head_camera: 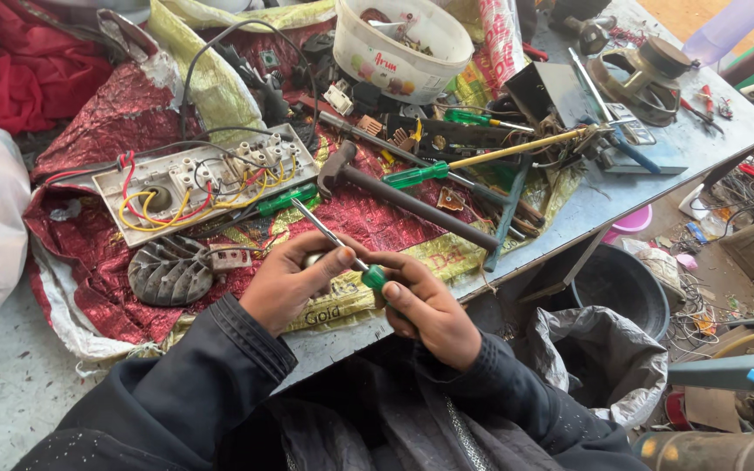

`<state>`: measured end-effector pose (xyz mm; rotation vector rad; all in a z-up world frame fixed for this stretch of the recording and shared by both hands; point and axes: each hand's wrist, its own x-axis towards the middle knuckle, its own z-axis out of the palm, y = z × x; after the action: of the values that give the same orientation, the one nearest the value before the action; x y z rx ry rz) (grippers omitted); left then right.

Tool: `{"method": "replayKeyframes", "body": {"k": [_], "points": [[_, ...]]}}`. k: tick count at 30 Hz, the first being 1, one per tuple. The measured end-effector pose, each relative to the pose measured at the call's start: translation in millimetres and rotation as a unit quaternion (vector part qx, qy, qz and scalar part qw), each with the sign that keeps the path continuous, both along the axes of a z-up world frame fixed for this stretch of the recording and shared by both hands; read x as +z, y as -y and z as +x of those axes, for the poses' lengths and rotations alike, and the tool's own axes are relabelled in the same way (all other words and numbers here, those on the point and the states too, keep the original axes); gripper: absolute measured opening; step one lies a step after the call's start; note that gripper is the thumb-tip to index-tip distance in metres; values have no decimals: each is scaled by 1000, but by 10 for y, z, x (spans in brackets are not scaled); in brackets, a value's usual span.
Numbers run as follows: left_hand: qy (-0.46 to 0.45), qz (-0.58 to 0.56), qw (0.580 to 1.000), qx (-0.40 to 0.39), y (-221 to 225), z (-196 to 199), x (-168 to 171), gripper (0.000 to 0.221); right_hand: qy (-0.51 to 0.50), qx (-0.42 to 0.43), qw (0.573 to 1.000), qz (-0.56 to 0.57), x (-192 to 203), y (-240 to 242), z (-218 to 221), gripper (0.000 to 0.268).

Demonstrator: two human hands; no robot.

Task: The person uses a hammer and a screwdriver to disassemble and repair small electronic components and a switchboard panel on a cluttered workbench.

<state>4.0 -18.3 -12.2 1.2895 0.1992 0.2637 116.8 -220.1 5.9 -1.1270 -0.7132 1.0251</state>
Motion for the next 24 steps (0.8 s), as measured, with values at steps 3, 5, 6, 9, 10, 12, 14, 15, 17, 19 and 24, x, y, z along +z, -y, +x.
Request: {"method": "replayKeyframes", "body": {"k": [3, 5, 6, 9, 10, 12, 14, 15, 17, 19, 24], "points": [[46, -10, 998, 40, 6, 0, -25, 21, 66, 10, 997, 29, 16, -111, -71, 45], [64, -20, 996, 59, 6, 3, -4, 20, 227, -26, 973, 40, 33, -124, -149, 44], [112, -10, 991, 68, 18, 8, 16, 20, 381, -63, 921, 50, 40, -130, -176, 43], [152, 6, 985, 86, 31, -45, 98, 21, 261, -37, 963, 53, 38, -160, -205, 43], [143, 12, 985, 96, 40, -64, 124, 22, 200, -24, 978, 54, 34, -161, -210, 42], [132, 23, 984, 118, 76, -99, 175, 21, 75, 1, 996, 57, 38, -165, -207, 42], [122, 36, 982, 138, 88, -122, 225, 21, -83, 62, 990, 92, 76, -120, -181, 39], [131, 37, 981, 137, 94, -132, 238, 20, -240, 122, 955, 122, 87, -96, -178, 37], [143, 39, 980, 136, 94, -142, 257, 20, -56, 57, 992, 98, 67, -137, -264, 40], [92, 29, 983, 158, 73, -164, 263, 23, 130, -10, 989, 68, 100, -137, -306, 44], [119, 49, 976, 175, -152, -122, 265, 25, 464, -108, 879, -36, 245, -44, -248, 41]]}}
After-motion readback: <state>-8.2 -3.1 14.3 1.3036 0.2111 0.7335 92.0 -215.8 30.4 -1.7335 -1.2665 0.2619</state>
